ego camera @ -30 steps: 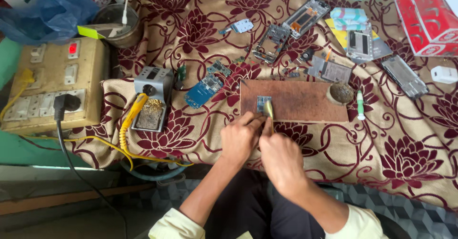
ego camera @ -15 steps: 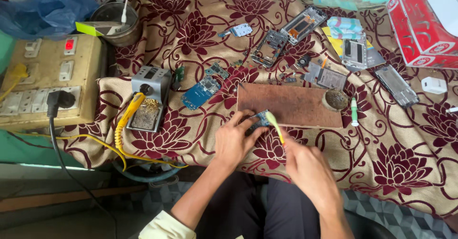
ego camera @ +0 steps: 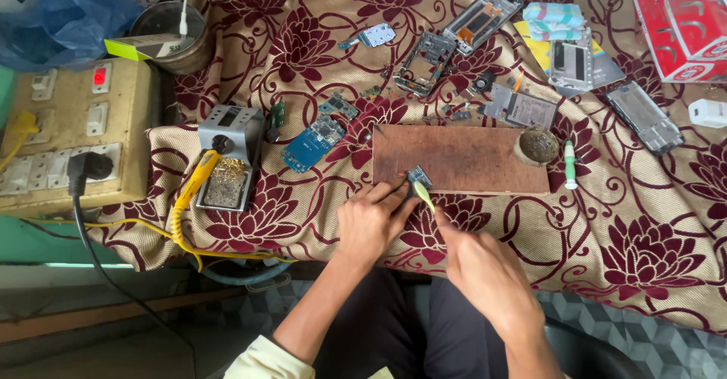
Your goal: The person scrubs a small blue circuit board with a yellow toothbrush on a wooden work surface. The person repeatedly brushes the board's surface and edges, then places it down and picks up another similar board to continue scrubbing.
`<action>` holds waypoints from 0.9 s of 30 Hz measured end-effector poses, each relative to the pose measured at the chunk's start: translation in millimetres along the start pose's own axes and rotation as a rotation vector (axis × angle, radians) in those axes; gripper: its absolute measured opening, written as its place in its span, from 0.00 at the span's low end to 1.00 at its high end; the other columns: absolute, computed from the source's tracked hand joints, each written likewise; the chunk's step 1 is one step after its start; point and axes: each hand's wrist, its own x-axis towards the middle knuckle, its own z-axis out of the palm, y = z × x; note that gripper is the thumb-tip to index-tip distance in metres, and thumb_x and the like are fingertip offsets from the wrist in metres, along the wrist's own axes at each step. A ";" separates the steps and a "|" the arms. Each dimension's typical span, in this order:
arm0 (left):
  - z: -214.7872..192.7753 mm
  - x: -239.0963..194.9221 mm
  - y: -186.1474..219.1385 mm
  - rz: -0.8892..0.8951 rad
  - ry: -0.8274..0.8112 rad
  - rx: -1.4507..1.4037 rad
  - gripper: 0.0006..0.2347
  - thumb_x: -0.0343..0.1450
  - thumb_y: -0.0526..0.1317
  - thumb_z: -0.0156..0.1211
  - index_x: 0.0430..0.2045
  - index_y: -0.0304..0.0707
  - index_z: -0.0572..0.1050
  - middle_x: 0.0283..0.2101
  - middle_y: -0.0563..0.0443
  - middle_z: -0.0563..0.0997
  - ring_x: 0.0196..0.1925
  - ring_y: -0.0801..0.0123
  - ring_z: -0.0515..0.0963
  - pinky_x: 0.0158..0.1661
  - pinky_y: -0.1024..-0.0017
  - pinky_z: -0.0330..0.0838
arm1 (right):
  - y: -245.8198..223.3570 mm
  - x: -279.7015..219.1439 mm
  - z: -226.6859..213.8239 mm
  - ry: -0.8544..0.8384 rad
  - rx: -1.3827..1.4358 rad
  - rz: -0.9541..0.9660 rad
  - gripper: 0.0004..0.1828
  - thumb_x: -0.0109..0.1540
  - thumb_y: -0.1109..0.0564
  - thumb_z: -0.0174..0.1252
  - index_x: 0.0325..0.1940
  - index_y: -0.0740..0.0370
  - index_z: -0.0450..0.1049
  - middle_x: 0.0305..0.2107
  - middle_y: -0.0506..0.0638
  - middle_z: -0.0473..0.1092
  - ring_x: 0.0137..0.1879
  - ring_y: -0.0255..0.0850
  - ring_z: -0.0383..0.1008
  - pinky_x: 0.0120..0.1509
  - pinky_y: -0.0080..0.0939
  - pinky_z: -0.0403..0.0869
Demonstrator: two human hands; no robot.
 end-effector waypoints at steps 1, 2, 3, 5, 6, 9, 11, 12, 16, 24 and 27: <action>0.0 -0.4 -0.6 0.005 0.002 -0.005 0.10 0.68 0.44 0.69 0.34 0.37 0.85 0.42 0.56 0.85 0.33 0.62 0.84 0.30 0.67 0.76 | 1.6 -2.6 0.2 0.019 0.003 -0.018 0.31 0.63 0.61 0.50 0.72 0.54 0.67 0.18 0.64 0.73 0.20 0.51 0.78 0.30 0.52 0.75; 0.4 -0.5 -1.5 0.011 0.004 -0.013 0.10 0.68 0.44 0.69 0.35 0.37 0.85 0.42 0.56 0.85 0.34 0.62 0.85 0.31 0.67 0.77 | 2.8 -2.2 0.9 0.040 0.005 -0.035 0.31 0.62 0.61 0.51 0.72 0.56 0.67 0.17 0.63 0.73 0.20 0.50 0.78 0.30 0.52 0.75; 1.6 -0.4 -1.2 0.017 0.007 -0.021 0.10 0.68 0.43 0.69 0.35 0.37 0.85 0.43 0.56 0.85 0.34 0.62 0.85 0.32 0.67 0.77 | 3.8 -0.7 1.3 0.062 0.007 -0.051 0.31 0.61 0.61 0.51 0.71 0.57 0.67 0.17 0.63 0.74 0.20 0.50 0.77 0.29 0.51 0.75; 1.2 -0.1 -1.7 -0.011 -0.014 -0.045 0.09 0.69 0.43 0.69 0.34 0.36 0.85 0.42 0.56 0.85 0.34 0.61 0.85 0.31 0.66 0.77 | -0.2 12.9 2.9 0.089 0.000 -0.077 0.29 0.62 0.62 0.51 0.69 0.56 0.68 0.18 0.65 0.73 0.22 0.54 0.77 0.30 0.55 0.74; 0.8 0.1 -1.3 -0.024 -0.024 -0.058 0.09 0.69 0.43 0.70 0.34 0.35 0.85 0.42 0.55 0.85 0.34 0.61 0.85 0.31 0.66 0.77 | -2.4 19.9 2.1 0.105 -0.004 -0.090 0.28 0.62 0.62 0.51 0.68 0.56 0.69 0.19 0.66 0.72 0.23 0.55 0.77 0.31 0.56 0.73; 0.5 1.4 2.0 -0.023 0.002 -0.033 0.09 0.67 0.42 0.69 0.33 0.37 0.85 0.42 0.56 0.85 0.34 0.60 0.85 0.31 0.66 0.77 | -6.9 29.2 -1.4 0.171 -0.014 -0.225 0.31 0.58 0.62 0.54 0.67 0.57 0.69 0.20 0.66 0.73 0.26 0.59 0.76 0.33 0.58 0.73; 0.4 2.8 4.8 -0.041 -0.005 -0.028 0.09 0.68 0.42 0.70 0.33 0.36 0.85 0.41 0.56 0.85 0.33 0.61 0.85 0.30 0.66 0.77 | -4.6 20.4 -4.4 0.046 0.005 -0.089 0.29 0.62 0.61 0.52 0.69 0.55 0.66 0.21 0.66 0.74 0.25 0.57 0.78 0.34 0.57 0.75; -0.8 2.6 5.1 -0.055 -0.009 -0.021 0.09 0.68 0.42 0.70 0.33 0.36 0.85 0.41 0.56 0.85 0.32 0.61 0.85 0.29 0.66 0.77 | -3.0 13.3 -4.1 -0.022 0.016 -0.025 0.29 0.64 0.61 0.50 0.71 0.54 0.65 0.21 0.65 0.74 0.25 0.55 0.79 0.35 0.56 0.75; -0.3 1.5 1.8 -0.052 -0.015 -0.036 0.09 0.68 0.42 0.70 0.34 0.37 0.85 0.42 0.57 0.85 0.33 0.61 0.85 0.30 0.66 0.77 | 8.5 -3.9 0.9 0.093 0.021 -0.064 0.31 0.60 0.62 0.52 0.69 0.52 0.70 0.23 0.65 0.74 0.27 0.57 0.78 0.35 0.58 0.75; -0.1 1.7 0.1 -0.042 -0.033 -0.054 0.09 0.68 0.42 0.69 0.36 0.38 0.85 0.44 0.57 0.85 0.33 0.62 0.86 0.31 0.68 0.78 | -20.0 30.0 10.9 0.166 -0.087 -0.135 0.33 0.61 0.64 0.53 0.73 0.56 0.66 0.19 0.63 0.74 0.23 0.54 0.76 0.33 0.55 0.76; -2.1 4.5 5.7 -0.057 0.006 -0.039 0.09 0.67 0.44 0.69 0.34 0.38 0.85 0.42 0.57 0.85 0.32 0.63 0.85 0.29 0.68 0.77 | -19.3 15.6 9.8 0.079 0.090 -0.097 0.39 0.57 0.68 0.51 0.76 0.65 0.60 0.18 0.60 0.75 0.22 0.48 0.77 0.30 0.52 0.77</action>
